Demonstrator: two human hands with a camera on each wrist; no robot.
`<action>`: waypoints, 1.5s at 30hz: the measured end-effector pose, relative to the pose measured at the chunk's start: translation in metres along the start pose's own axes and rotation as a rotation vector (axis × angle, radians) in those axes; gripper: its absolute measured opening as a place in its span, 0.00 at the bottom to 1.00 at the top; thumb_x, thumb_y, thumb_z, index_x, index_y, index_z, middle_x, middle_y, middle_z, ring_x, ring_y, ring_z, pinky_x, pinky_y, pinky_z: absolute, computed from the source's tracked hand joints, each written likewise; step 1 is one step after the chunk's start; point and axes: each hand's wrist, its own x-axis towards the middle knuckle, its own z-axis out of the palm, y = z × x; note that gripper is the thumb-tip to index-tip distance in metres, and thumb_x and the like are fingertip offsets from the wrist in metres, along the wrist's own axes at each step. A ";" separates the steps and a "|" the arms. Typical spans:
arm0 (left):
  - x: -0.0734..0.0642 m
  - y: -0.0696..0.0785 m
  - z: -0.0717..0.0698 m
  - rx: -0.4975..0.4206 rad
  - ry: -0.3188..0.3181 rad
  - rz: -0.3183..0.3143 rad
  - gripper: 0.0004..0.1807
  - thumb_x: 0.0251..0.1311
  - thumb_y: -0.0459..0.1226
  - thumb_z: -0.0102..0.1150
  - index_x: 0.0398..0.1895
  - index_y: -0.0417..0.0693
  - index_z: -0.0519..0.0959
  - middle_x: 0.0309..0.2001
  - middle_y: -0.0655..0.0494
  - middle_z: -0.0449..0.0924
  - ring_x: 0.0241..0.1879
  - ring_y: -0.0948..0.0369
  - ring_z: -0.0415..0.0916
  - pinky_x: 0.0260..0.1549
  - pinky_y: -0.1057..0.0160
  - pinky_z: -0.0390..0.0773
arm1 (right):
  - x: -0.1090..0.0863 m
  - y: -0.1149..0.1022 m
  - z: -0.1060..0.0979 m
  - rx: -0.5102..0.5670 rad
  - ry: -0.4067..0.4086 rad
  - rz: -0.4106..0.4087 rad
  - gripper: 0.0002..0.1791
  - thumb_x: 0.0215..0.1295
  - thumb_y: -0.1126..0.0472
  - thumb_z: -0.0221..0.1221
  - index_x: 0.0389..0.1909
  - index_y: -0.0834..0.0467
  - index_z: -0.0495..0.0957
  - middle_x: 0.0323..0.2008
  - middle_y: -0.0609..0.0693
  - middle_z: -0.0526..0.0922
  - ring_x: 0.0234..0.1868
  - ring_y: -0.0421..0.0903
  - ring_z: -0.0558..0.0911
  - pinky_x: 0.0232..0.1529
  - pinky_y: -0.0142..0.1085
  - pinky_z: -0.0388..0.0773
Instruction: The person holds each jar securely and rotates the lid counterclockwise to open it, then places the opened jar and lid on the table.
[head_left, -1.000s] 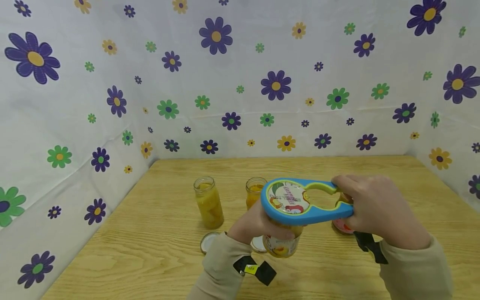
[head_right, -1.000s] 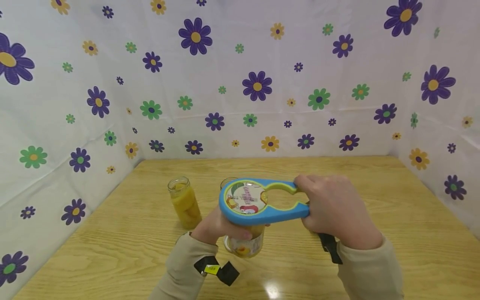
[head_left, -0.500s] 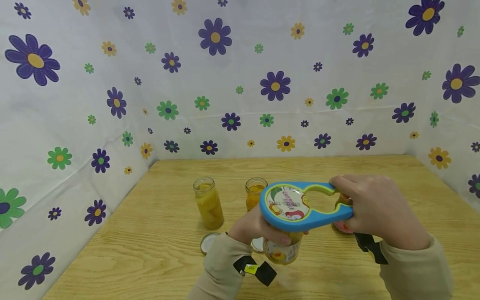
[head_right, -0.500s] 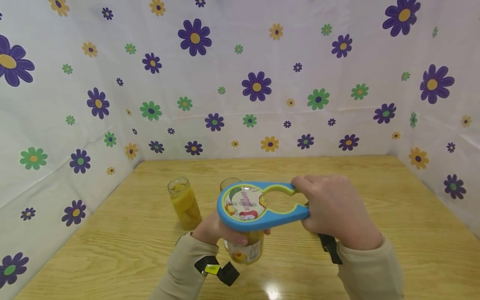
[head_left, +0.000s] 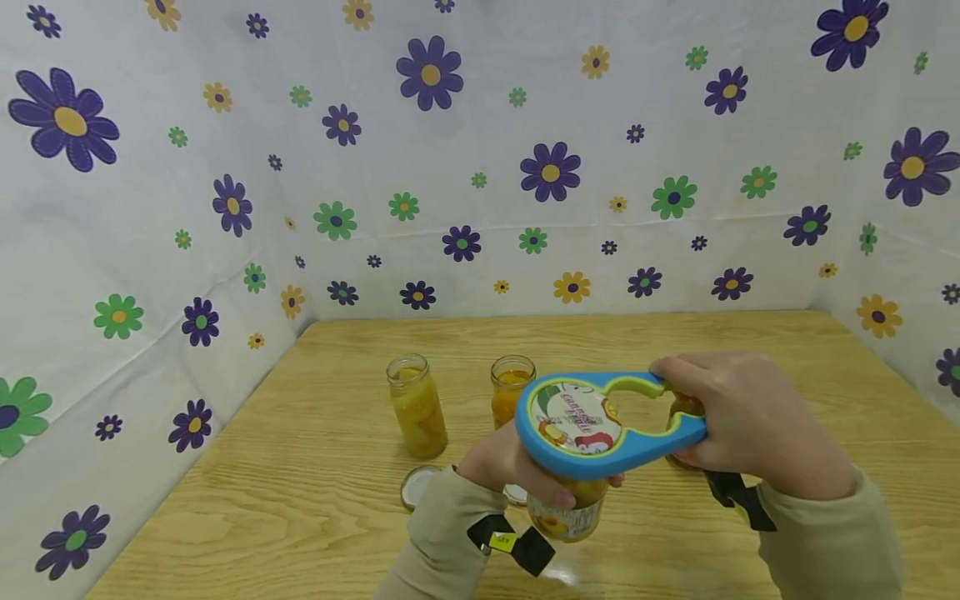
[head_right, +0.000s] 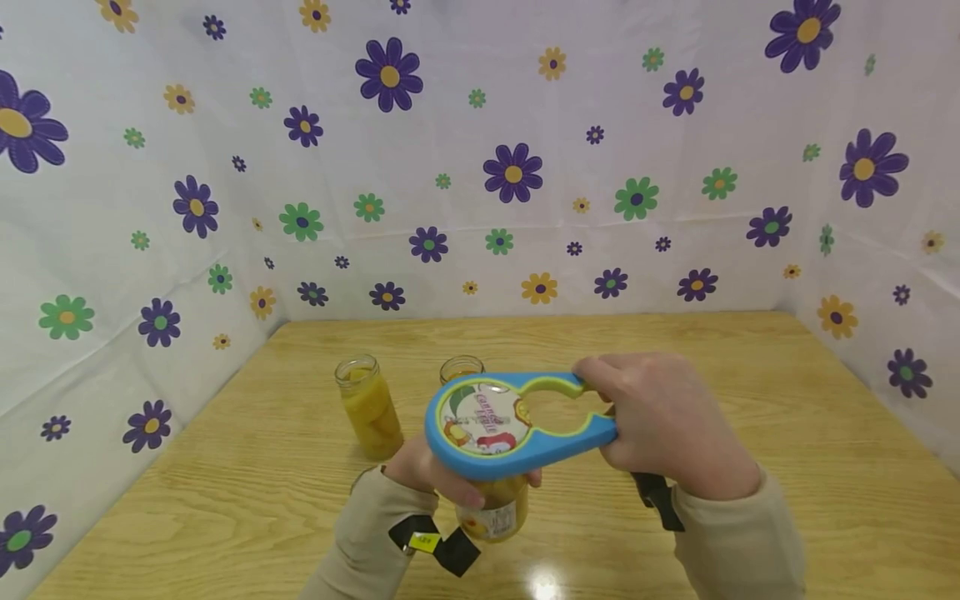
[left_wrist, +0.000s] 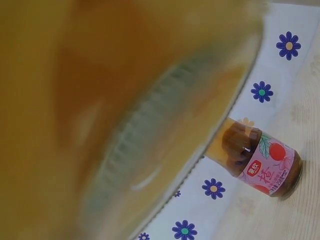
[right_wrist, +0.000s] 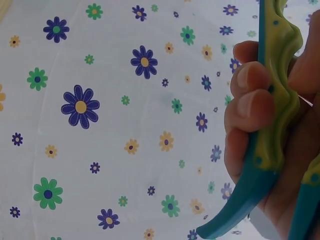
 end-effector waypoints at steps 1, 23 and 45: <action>0.000 0.000 0.000 0.000 -0.001 0.001 0.42 0.43 0.38 0.67 0.46 0.13 0.54 0.39 0.29 0.72 0.42 0.48 0.73 0.50 0.51 0.65 | 0.000 0.000 0.000 -0.002 -0.001 0.001 0.25 0.19 0.56 0.69 0.27 0.53 0.71 0.15 0.35 0.59 0.15 0.30 0.58 0.13 0.25 0.55; 0.003 -0.005 0.001 0.011 -0.010 0.047 0.39 0.47 0.36 0.64 0.46 0.13 0.52 0.40 0.21 0.65 0.45 0.48 0.69 0.53 0.49 0.61 | 0.001 0.001 0.002 0.017 -0.005 0.024 0.24 0.21 0.57 0.68 0.27 0.52 0.70 0.15 0.35 0.57 0.14 0.31 0.56 0.13 0.25 0.53; 0.006 -0.016 -0.006 0.283 0.316 0.159 0.41 0.43 0.41 0.67 0.54 0.26 0.57 0.40 0.29 0.69 0.38 0.59 0.74 0.47 0.50 0.69 | -0.005 0.016 0.006 -0.003 -0.020 0.093 0.20 0.22 0.68 0.59 0.27 0.55 0.71 0.14 0.37 0.59 0.13 0.32 0.55 0.12 0.27 0.52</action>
